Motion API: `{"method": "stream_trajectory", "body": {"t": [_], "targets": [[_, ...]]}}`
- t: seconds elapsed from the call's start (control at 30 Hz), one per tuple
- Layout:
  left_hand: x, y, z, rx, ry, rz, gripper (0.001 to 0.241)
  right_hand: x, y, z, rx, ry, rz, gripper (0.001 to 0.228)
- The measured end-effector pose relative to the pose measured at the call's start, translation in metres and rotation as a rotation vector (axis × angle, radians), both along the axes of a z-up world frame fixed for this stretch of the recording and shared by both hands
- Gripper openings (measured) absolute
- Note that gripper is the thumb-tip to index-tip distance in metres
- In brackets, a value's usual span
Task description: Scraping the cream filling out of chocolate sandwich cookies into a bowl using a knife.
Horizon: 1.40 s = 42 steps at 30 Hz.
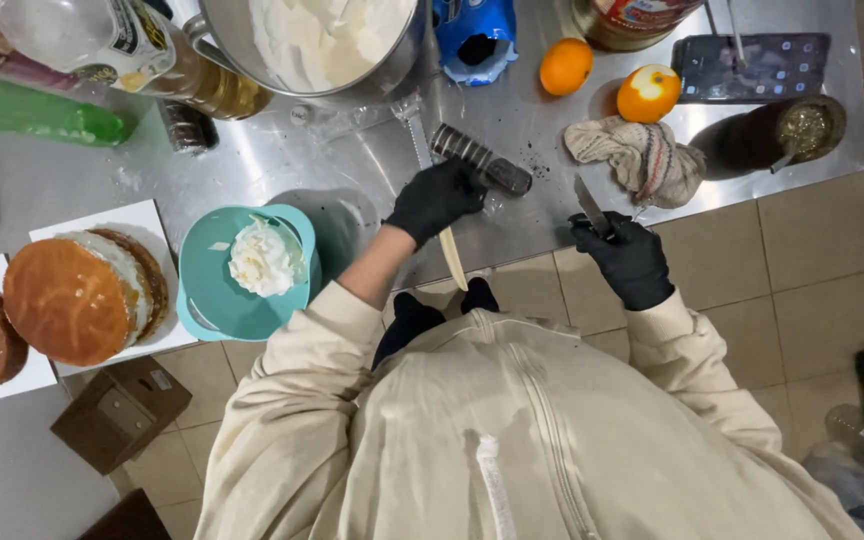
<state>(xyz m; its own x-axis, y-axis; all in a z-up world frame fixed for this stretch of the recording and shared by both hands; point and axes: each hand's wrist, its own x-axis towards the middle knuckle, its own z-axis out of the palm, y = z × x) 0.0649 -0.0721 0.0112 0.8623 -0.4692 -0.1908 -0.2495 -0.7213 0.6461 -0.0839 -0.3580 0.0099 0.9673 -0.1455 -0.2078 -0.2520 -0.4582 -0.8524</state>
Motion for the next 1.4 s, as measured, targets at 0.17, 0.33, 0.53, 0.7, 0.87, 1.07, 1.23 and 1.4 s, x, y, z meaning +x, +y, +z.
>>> {"method": "stream_trajectory", "body": {"t": [0.17, 0.33, 0.53, 0.7, 0.87, 1.07, 1.23, 1.4], "targets": [[0.081, -0.023, -0.051, -0.813, 0.55, 0.39, 0.025, 0.0, 0.002, 0.014, -0.022, 0.05, 0.004, 0.023], [0.069, -0.024, -0.081, -1.004, 0.522, 0.554, 0.041, -0.001, -0.008, -0.006, 0.142, 0.037, 0.009, 0.025], [0.019, -0.02, -0.018, -0.433, -0.112, 0.01, 0.042, 0.012, -0.007, -0.005, 0.031, -0.008, 0.034, 0.024], [0.01, -0.029, -0.091, 0.1, -0.609, -0.313, 0.054, 0.046, 0.015, -0.042, -0.287, -0.062, 0.011, 0.029], [0.003, -0.028, -0.079, 0.134, -0.461, -0.282, 0.05, 0.075, 0.047, -0.065, -0.178, -0.062, -0.042, 0.042], [0.0, -0.032, -0.062, 0.06, -0.477, -0.311, 0.059, 0.083, 0.044, -0.07, -0.127, -0.01, -0.077, 0.048], [-0.002, -0.025, -0.061, 0.079, -0.467, -0.327, 0.061, 0.081, 0.043, -0.074, -0.094, -0.018, -0.086, 0.057], [0.002, -0.025, -0.02, 0.107, -0.554, -0.297, 0.067, 0.062, 0.027, -0.022, -0.147, 0.038, -0.087, 0.059]]}}
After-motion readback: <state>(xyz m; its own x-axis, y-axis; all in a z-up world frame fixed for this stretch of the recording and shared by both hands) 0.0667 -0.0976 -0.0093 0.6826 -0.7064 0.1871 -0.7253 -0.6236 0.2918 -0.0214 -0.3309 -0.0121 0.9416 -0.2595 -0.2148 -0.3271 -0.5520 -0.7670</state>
